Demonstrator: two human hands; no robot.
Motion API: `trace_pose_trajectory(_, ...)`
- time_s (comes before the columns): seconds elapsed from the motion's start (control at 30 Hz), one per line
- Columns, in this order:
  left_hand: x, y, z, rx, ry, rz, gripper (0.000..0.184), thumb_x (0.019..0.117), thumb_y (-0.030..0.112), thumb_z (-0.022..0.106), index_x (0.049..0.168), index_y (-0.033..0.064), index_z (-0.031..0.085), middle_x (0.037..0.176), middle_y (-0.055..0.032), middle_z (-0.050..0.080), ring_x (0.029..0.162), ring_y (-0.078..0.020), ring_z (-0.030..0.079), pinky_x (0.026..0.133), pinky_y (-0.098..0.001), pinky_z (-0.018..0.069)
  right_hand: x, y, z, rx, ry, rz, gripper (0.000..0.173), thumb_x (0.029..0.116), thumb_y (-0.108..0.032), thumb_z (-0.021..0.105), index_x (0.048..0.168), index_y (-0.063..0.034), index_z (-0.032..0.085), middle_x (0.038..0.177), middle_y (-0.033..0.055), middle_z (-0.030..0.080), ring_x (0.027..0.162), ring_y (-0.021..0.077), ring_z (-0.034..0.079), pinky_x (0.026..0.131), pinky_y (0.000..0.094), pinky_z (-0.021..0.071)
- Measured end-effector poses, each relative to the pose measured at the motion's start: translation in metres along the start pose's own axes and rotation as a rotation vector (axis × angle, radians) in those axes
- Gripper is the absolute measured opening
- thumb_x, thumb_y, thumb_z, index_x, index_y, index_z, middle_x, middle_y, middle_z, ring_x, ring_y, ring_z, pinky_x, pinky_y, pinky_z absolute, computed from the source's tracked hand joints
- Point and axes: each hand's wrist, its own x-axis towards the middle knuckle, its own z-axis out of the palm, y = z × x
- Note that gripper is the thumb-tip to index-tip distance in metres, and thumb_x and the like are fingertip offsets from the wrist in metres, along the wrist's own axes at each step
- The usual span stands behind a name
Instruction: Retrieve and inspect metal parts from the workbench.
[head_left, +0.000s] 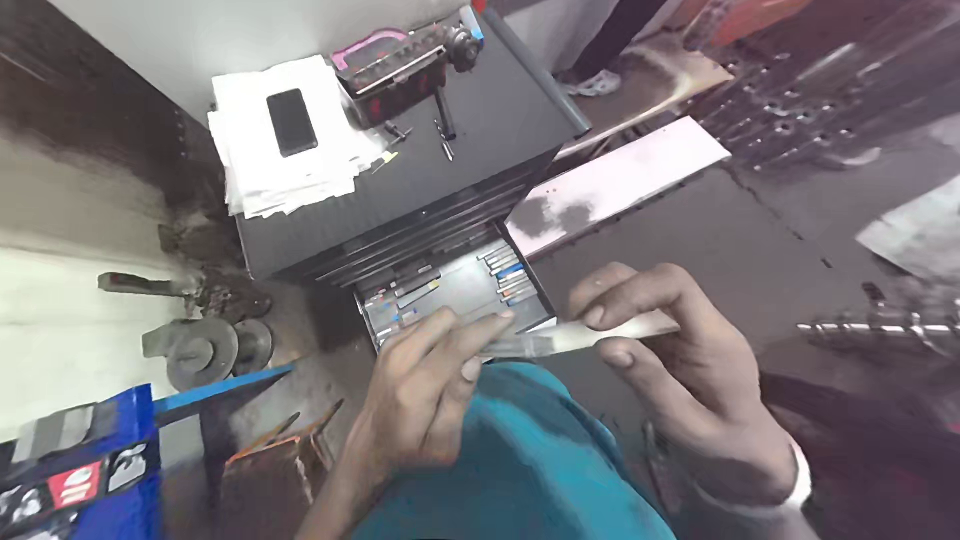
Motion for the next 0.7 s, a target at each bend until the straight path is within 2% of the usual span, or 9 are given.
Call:
trace_pose_trajectory(0.07,0.001,0.004,0.002,0.056,-0.020,-0.037,0.047,0.1114,0.033,0.031,0.136,0.0130,0.065,0.085,-0.0030,0.057,0.074,-0.0060,0.052,0.065,-0.0185,0.0438,-0.004,0.003,0.003,-0.010,0.025,0.026,0.022,0.1084,-0.031,0.051,0.115,-0.0105,0.053,0.108,-0.0014,0.064,0.104,0.0010,0.063,0.088,0.0167,0.0547)
trace_pose_trajectory(0.17,0.003,0.005,0.011,0.069,-0.072,-0.094,0.048,0.1112,0.036,0.033,0.139,0.0106,0.063,0.082,-0.0022,0.054,0.069,-0.0045,0.049,0.061,-0.0170,0.0401,-0.011,0.015,0.013,-0.014,0.011,0.077,0.025,0.1098,-0.031,0.048,0.112,-0.0069,0.052,0.105,0.0019,0.064,0.100,0.0017,0.064,0.084,0.0171,0.0562)
trace_pose_trajectory(0.23,0.003,0.000,0.022,-0.016,-0.086,-0.153,0.051,0.1104,0.040,0.037,0.142,0.0067,0.059,0.087,-0.0029,0.059,0.073,-0.0026,0.052,0.064,-0.0158,0.0445,-0.018,0.029,0.024,0.067,0.002,0.125,0.027,0.1100,-0.029,0.047,0.112,-0.0027,0.053,0.104,0.0055,0.065,0.097,0.0038,0.064,0.083,0.0191,0.0566)
trace_pose_trajectory(0.3,0.002,-0.008,0.032,-0.148,-0.082,-0.228,0.054,0.1090,0.045,0.041,0.147,0.0072,0.051,0.106,-0.0037,0.064,0.087,-0.0027,0.060,0.075,-0.0174,0.0529,-0.026,0.041,0.027,0.132,-0.001,0.210,0.029,0.1105,-0.028,0.045,0.114,0.0000,0.054,0.104,0.0063,0.065,0.095,0.0034,0.064,0.082,0.0197,0.0564)
trace_pose_trajectory(0.37,0.004,-0.019,0.046,-0.318,-0.047,-0.290,0.052,0.1078,0.045,0.044,0.147,0.0116,0.049,0.130,-0.0066,0.061,0.106,-0.0111,0.065,0.085,-0.0248,0.0583,-0.033,0.053,0.022,0.166,-0.001,0.301,0.031,0.1109,-0.027,0.042,0.117,0.0006,0.055,0.098,0.0036,0.064,0.087,0.0001,0.061,0.078,0.0175,0.0537)
trace_pose_trajectory(0.43,0.008,-0.031,0.070,-0.502,-0.020,-0.381,0.050,0.1066,0.045,0.048,0.145,0.0140,0.051,0.146,-0.0097,0.053,0.122,-0.0226,0.062,0.098,-0.0369,0.0584,-0.040,0.070,0.019,0.189,0.043,0.354,0.030,0.1114,-0.026,0.040,0.118,0.0005,0.053,0.091,0.0017,0.061,0.081,-0.0007,0.059,0.073,0.0168,0.0527)
trace_pose_trajectory(0.47,0.010,-0.039,0.086,-0.575,-0.006,-0.430,0.050,0.1060,0.044,0.051,0.145,0.0124,0.051,0.148,-0.0106,0.050,0.127,-0.0252,0.060,0.103,-0.0403,0.0562,-0.044,0.082,0.021,0.174,0.070,0.380,0.031,0.1120,-0.028,0.039,0.118,-0.0007,0.052,0.092,0.0016,0.062,0.082,-0.0004,0.061,0.074,0.0178,0.0549)
trace_pose_trajectory(0.6,0.004,-0.078,0.148,-0.625,-0.043,-0.591,0.047,0.1053,0.033,0.057,0.142,0.0036,0.052,0.144,-0.0113,0.054,0.125,-0.0212,0.061,0.104,-0.0383,0.0556,-0.072,0.150,0.016,0.123,0.037,0.617,0.042,0.1115,-0.038,0.037,0.121,-0.0002,0.053,0.088,0.0020,0.065,0.079,0.0050,0.064,0.070,0.0271,0.0577)
trace_pose_trajectory(0.7,-0.004,-0.126,0.192,-0.384,-0.215,-0.717,0.037,0.1028,0.012,0.056,0.137,-0.0001,0.060,0.130,-0.0112,0.067,0.117,-0.0154,0.066,0.102,-0.0350,0.0560,-0.096,0.204,-0.012,-0.101,-0.138,0.863,0.057,0.1072,-0.053,0.040,0.136,-0.0063,0.055,0.091,0.0031,0.070,0.077,0.0137,0.068,0.069,0.0408,0.0592)
